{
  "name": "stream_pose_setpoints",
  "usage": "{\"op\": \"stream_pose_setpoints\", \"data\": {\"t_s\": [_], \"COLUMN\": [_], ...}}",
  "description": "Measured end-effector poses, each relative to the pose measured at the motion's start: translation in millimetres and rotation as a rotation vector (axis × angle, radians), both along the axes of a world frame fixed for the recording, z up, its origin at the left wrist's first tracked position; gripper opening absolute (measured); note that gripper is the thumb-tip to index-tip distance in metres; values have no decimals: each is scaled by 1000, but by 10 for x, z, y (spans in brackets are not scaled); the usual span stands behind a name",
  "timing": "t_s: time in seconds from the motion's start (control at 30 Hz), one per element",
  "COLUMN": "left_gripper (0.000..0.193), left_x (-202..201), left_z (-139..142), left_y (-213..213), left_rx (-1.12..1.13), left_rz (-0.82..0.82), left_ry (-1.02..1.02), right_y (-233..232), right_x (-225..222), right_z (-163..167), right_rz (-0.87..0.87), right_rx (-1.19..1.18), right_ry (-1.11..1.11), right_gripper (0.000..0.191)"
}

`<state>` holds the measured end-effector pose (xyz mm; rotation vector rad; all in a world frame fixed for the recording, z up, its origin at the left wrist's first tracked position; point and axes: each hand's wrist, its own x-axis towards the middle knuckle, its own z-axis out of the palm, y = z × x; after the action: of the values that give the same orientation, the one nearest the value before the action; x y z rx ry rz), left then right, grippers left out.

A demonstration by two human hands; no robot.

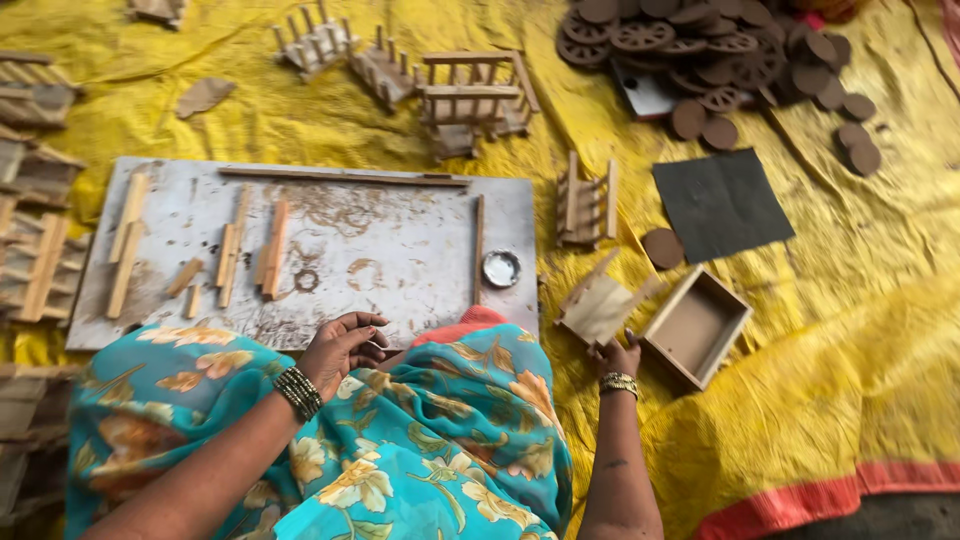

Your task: The person sits on the ground and assembles miniature wooden furniture, fitting small wooden slats and rungs into a small chair-like frame. They dip pieces into a small bowl of glue and press them into the frame, then set the finished piece aside and begin another.

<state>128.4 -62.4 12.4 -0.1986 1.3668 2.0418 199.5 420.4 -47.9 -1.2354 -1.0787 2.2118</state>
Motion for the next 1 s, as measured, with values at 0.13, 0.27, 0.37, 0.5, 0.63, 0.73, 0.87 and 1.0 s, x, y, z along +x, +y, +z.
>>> {"op": "stream_pose_setpoints", "data": {"t_s": [0.13,0.27,0.37,0.5,0.63,0.73,0.87,1.0], "left_gripper": [23,22,21,22,23,23,23,23], "left_x": [39,93,126,137,105,62,-107,-703], "left_z": [14,46,68,73,67,68,57,13], "left_y": [-158,-388,-582,-763,-925,-1087,-1287,-1358], "left_rx": [9,-15,3,40,86,118,121,103], "left_rz": [33,61,88,146,156,190,241,284], "left_ry": [-35,-43,-29,-31,-8,-8,15,135], "right_y": [17,52,32,37,-19,-70,-16,-10], "right_x": [19,94,113,180,454,683,586,-34], "right_z": [-82,-143,-124,-50,1,95,364,595], "right_rz": [-26,-126,-133,-142,-116,-155,-214,-54], "right_rx": [78,53,35,-116,-76,108,199,144], "right_ry": [9,32,61,80,40,143,255,348], "right_gripper": [62,62,64,57,56,30,39,39]}}
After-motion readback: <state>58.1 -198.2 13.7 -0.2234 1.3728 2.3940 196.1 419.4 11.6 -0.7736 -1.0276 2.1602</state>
